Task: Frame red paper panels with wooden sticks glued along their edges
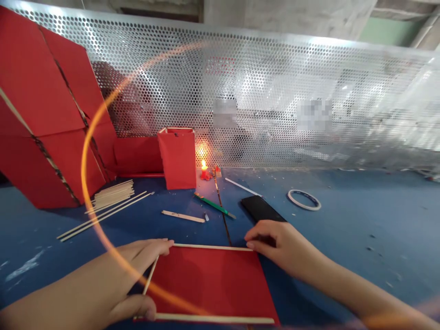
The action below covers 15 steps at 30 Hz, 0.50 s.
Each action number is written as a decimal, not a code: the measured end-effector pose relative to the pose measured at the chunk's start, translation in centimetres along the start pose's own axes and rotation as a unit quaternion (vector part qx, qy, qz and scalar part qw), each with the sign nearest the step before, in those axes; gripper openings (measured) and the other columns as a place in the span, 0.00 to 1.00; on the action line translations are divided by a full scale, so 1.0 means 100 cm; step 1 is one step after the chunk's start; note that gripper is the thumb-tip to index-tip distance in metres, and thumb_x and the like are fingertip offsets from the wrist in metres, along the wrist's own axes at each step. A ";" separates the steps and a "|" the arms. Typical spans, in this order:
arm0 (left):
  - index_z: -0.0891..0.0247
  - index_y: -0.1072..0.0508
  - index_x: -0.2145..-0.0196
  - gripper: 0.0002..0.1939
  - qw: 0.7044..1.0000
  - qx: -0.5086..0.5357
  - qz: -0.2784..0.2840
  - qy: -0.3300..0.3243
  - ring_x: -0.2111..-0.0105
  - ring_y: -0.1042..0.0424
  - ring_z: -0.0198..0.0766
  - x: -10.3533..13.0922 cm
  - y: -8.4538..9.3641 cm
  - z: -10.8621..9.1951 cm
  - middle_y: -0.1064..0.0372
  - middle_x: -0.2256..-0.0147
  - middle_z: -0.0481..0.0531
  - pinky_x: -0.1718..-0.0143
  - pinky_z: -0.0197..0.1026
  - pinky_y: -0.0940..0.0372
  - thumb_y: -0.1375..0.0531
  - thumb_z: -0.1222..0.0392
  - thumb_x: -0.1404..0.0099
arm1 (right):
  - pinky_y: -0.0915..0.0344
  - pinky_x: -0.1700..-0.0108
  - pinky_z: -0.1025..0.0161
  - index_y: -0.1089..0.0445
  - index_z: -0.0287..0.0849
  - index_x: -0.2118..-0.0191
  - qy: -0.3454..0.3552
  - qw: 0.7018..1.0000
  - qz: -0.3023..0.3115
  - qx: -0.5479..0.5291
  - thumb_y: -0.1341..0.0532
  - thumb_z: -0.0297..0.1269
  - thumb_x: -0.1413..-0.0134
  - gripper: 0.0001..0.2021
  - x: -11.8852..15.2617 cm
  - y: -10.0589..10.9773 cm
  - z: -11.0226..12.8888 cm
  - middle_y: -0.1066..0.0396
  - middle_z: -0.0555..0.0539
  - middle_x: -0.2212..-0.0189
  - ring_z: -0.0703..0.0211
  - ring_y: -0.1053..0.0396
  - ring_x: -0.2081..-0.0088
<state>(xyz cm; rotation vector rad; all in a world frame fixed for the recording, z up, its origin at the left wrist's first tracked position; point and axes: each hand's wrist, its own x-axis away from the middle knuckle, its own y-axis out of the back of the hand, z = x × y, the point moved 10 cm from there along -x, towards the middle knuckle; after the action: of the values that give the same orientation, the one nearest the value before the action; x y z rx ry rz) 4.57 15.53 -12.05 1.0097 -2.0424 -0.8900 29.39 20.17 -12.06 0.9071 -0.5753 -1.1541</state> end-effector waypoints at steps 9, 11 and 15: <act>0.67 0.38 0.35 0.40 0.995 -0.076 0.048 0.041 0.37 0.38 0.59 -0.007 -0.008 0.003 0.40 0.35 0.65 0.37 0.57 0.41 0.34 0.55 0.43 | 0.30 0.61 0.61 0.21 0.44 0.64 0.081 0.995 0.023 0.046 0.45 0.35 0.38 0.14 0.009 -0.011 0.007 0.23 0.43 0.65 0.56 0.25 0.64; 0.66 0.37 0.36 0.39 0.994 -0.091 0.051 0.044 0.37 0.38 0.60 -0.008 -0.008 0.003 0.40 0.35 0.66 0.37 0.58 0.41 0.33 0.56 0.42 | 0.31 0.60 0.62 0.21 0.44 0.63 0.096 0.993 0.027 0.055 0.46 0.33 0.37 0.15 0.011 -0.013 0.010 0.23 0.43 0.64 0.57 0.25 0.63; 0.63 0.36 0.36 0.39 0.994 -0.094 0.039 0.032 0.37 0.37 0.60 -0.008 -0.008 0.006 0.39 0.35 0.63 0.37 0.59 0.41 0.33 0.53 0.43 | 0.32 0.62 0.63 0.21 0.44 0.64 0.113 0.991 0.026 0.073 0.46 0.29 0.37 0.15 0.015 -0.015 0.015 0.24 0.44 0.65 0.58 0.27 0.65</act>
<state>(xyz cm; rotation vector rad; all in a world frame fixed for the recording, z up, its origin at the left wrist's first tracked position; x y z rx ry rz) 4.76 15.97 -13.24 0.8403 -1.8909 -0.9769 27.92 18.13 -12.65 1.1257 -0.4986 -0.9561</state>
